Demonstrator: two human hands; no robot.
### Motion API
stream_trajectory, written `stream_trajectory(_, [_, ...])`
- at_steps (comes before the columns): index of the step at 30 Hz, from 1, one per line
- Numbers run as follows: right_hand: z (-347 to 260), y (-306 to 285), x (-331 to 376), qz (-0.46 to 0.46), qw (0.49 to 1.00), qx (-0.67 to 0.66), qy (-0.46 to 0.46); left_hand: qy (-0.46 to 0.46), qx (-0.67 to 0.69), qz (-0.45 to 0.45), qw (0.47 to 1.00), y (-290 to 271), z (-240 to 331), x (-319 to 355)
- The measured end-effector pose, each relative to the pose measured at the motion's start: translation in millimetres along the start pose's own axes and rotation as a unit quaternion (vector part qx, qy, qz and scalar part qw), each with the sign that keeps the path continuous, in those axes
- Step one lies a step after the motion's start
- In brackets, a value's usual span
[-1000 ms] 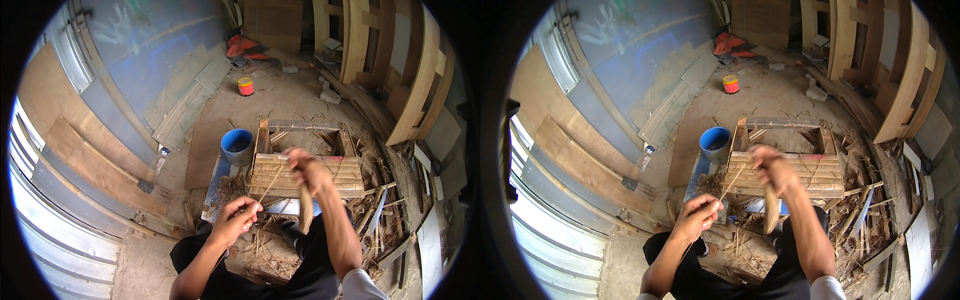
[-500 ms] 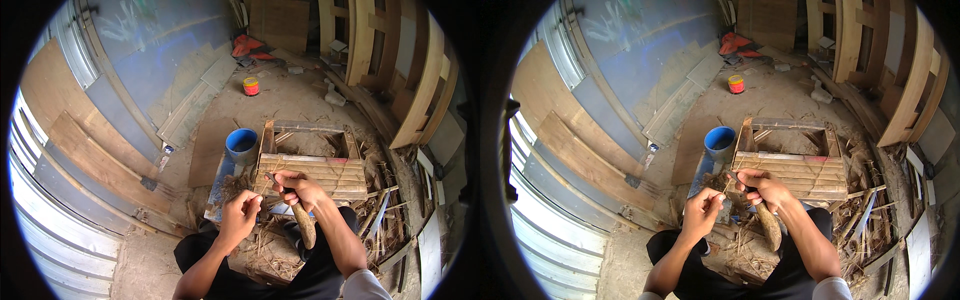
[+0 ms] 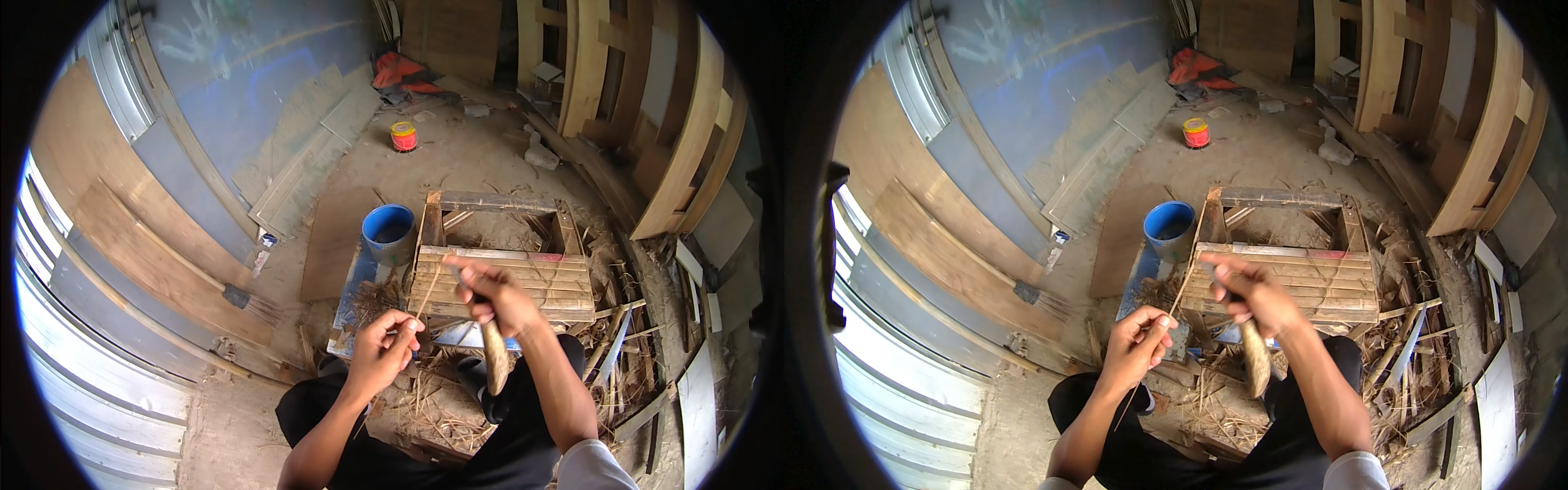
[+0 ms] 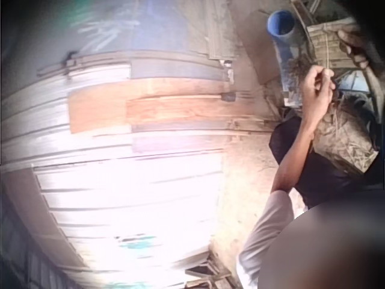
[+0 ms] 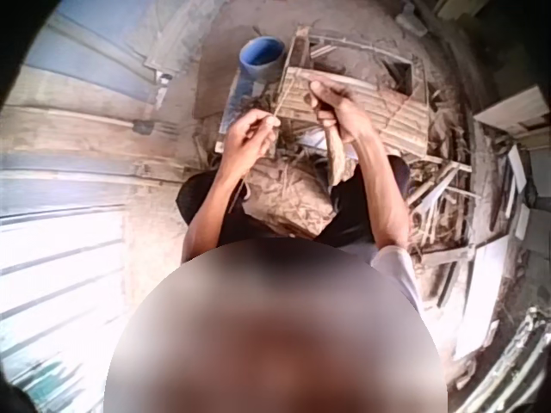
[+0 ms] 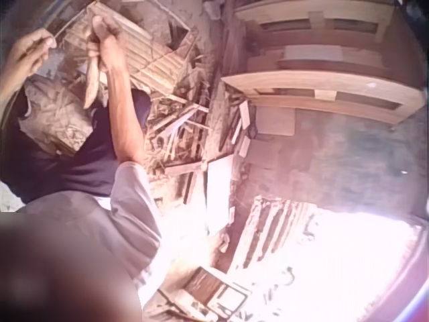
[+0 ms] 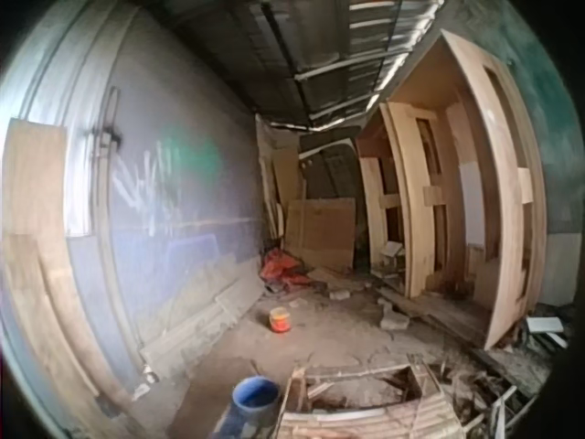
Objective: The person sits on the floor and uses a knife to sharpen thin wooden sticks. They repeatedly hold each stick and scrape it with the blade, then set the sharpened sticks aside.
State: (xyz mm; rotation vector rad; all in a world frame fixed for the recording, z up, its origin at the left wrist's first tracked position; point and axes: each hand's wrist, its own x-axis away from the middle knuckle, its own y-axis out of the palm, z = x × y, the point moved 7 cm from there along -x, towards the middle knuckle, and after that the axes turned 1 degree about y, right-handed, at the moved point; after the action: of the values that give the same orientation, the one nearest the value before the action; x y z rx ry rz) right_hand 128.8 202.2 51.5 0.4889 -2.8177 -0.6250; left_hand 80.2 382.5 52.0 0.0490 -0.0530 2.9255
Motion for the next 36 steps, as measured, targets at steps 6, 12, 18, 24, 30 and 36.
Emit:
stream_trajectory(6, [19, 18, -6, -0.055, 0.995, -0.065, 0.046, -0.014, 0.034, -0.026, 0.999, 3, 6, -2])
stream_trajectory(12, [-26, -26, -11, 0.094, 0.989, -0.075, -0.080, -0.050, 0.041, -0.059, 0.996, 4, 5, 4])
stream_trajectory(18, [-23, -9, 6, 0.019, 0.999, -0.001, -0.032, -0.019, 0.066, -0.031, 0.997, 3, 2, 0])
stream_trajectory(24, [13, 22, -1, -0.064, 0.995, -0.037, 0.064, 0.013, 0.016, -0.032, 0.999, 5, 6, 0])
stream_trajectory(30, [17, 11, -11, -0.058, 0.995, -0.055, 0.058, 0.037, -0.053, -0.012, 0.998, 5, 8, -6])
stream_trajectory(36, [-27, -39, -11, 0.168, 0.984, 0.022, -0.054, -0.001, -0.008, -0.050, 0.999, 10, 1, 1])
